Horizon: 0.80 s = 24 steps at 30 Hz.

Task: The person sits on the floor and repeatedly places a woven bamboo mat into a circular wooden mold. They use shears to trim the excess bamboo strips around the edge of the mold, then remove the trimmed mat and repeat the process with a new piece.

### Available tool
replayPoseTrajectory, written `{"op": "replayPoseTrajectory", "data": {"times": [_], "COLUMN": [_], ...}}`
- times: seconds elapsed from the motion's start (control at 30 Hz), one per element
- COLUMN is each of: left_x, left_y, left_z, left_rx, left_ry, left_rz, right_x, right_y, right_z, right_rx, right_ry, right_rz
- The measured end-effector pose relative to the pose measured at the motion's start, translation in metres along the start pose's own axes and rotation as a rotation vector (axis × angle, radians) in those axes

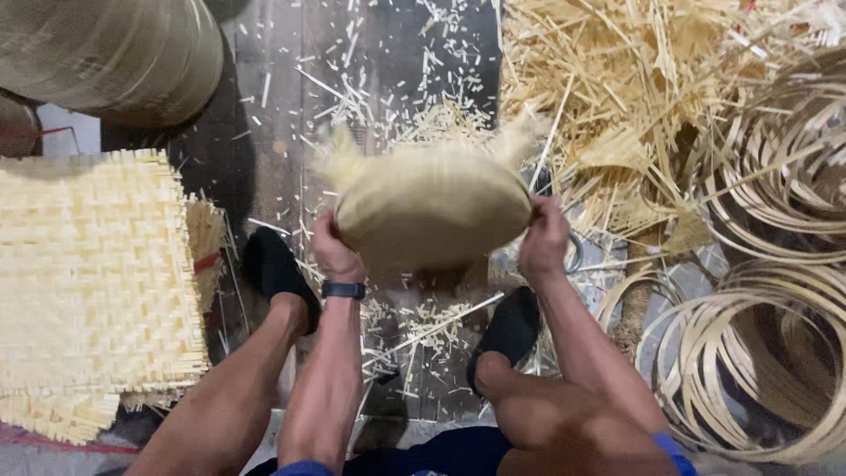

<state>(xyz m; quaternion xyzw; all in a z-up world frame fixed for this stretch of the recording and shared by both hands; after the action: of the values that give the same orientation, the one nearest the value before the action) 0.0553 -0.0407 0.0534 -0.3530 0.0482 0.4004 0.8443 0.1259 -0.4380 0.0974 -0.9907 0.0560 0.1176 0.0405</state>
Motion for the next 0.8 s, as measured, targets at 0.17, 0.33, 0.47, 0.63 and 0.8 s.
{"op": "replayPoseTrajectory", "data": {"times": [0.17, 0.33, 0.47, 0.63, 0.8], "left_x": [-0.013, -0.005, -0.011, -0.075, -0.092], "left_y": [0.005, 0.024, 0.008, -0.073, -0.114], "left_z": [-0.007, -0.041, -0.021, -0.069, -0.124], "left_rx": [0.021, 0.136, 1.302, 1.69, 1.606], "left_ry": [0.731, 0.581, 0.032, -0.03, -0.067], "left_rz": [-0.102, -0.172, -0.045, -0.219, 0.082], "right_x": [-0.006, -0.019, -0.019, -0.008, 0.016], "right_y": [0.018, 0.035, 0.076, 0.109, 0.14], "right_z": [0.026, 0.076, 0.085, 0.073, 0.114], "right_rx": [0.147, -0.573, -1.016, -1.623, -1.403], "right_ry": [-0.506, 0.016, 0.064, 0.249, -0.225], "right_rz": [-0.179, -0.062, 0.035, 0.082, -0.152]}}
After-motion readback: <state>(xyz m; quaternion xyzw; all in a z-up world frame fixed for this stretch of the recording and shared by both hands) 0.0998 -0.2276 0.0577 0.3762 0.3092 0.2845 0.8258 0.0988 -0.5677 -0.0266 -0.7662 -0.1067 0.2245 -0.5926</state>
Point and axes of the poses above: each hand's wrist, its own x-axis towards the middle knuckle, its own y-axis out of the back of the hand, z = x × y, the point moved 6 cm from there along x, towards the middle knuckle, and after that the axes turned 6 degrees about -x, right-handed, at the moved point
